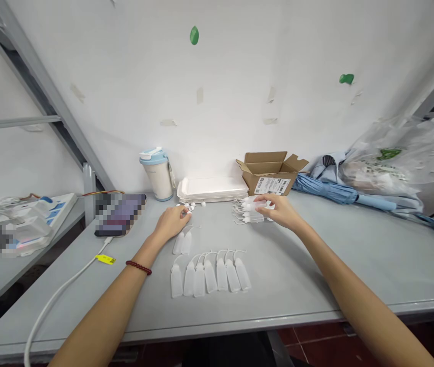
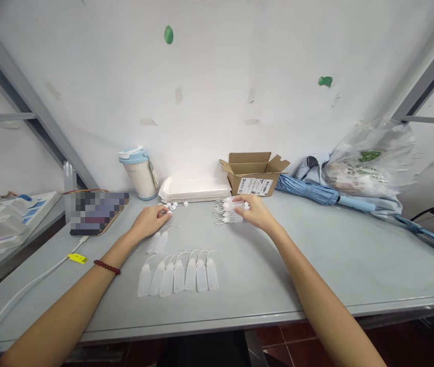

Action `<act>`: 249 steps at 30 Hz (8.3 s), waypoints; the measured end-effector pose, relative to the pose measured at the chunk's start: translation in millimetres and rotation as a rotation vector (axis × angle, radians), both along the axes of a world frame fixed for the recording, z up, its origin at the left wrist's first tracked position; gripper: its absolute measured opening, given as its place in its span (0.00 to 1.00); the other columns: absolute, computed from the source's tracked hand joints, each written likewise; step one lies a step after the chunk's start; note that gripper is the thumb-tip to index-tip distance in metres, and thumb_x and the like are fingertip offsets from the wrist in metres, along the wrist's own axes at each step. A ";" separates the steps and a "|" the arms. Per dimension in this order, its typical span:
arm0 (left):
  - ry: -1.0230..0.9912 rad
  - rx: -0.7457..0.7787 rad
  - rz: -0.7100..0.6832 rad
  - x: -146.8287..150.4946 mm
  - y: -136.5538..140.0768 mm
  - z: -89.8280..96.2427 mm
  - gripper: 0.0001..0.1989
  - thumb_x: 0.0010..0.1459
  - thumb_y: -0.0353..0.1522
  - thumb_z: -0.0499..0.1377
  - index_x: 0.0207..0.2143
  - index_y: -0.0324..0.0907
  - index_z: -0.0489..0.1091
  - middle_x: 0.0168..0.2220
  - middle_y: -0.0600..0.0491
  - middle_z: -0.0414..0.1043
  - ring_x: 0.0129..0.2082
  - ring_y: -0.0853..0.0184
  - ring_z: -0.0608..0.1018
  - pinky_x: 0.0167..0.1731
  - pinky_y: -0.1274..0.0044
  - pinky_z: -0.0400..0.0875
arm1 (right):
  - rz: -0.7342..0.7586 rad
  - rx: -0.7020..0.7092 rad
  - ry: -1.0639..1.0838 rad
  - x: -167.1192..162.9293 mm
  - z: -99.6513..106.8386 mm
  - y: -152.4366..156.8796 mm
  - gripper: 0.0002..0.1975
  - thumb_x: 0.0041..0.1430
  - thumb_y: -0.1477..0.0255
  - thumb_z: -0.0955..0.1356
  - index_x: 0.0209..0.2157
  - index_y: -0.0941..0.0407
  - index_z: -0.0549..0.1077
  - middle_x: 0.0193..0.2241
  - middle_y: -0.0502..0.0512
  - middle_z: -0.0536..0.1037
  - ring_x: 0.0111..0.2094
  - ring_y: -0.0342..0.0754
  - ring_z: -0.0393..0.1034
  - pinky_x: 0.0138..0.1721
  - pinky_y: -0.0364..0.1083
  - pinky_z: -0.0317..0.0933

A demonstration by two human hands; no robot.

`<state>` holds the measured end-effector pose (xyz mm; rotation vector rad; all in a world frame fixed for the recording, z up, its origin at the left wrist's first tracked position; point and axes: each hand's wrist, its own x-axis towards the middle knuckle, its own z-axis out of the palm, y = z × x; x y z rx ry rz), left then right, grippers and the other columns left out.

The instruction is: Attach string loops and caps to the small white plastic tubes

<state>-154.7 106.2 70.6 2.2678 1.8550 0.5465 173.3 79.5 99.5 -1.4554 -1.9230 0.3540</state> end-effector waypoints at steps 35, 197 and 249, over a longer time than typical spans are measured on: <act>-0.270 0.068 0.023 -1.2 -3.5 11.1 0.18 0.48 0.43 0.54 0.30 0.38 0.74 0.18 0.56 0.65 0.22 0.67 0.68 0.25 0.77 0.59 | 0.154 -0.088 -0.154 3.5 -4.9 -0.6 0.13 0.45 0.66 0.70 0.34 0.55 0.72 0.36 0.57 0.72 0.45 0.55 0.62 0.43 0.50 0.58; -1.043 -0.590 -0.336 64.0 -64.9 44.9 0.18 0.51 0.43 0.61 0.22 0.36 0.68 0.23 0.54 0.67 0.21 0.72 0.70 0.24 0.77 0.68 | 0.570 -0.624 0.738 -60.3 1.1 -46.4 0.15 0.59 0.65 0.64 0.46 0.53 0.59 0.24 0.47 0.69 0.19 0.38 0.52 0.22 0.41 0.49; -0.726 -0.476 -0.421 62.4 -63.9 38.2 0.19 0.56 0.44 0.54 0.25 0.37 0.71 0.26 0.51 0.72 0.24 0.69 0.72 0.26 0.77 0.67 | 0.530 -0.640 0.681 -69.1 0.7 -48.7 0.19 0.57 0.54 0.63 0.30 0.53 0.54 0.18 0.41 0.53 0.19 0.37 0.43 0.21 0.40 0.35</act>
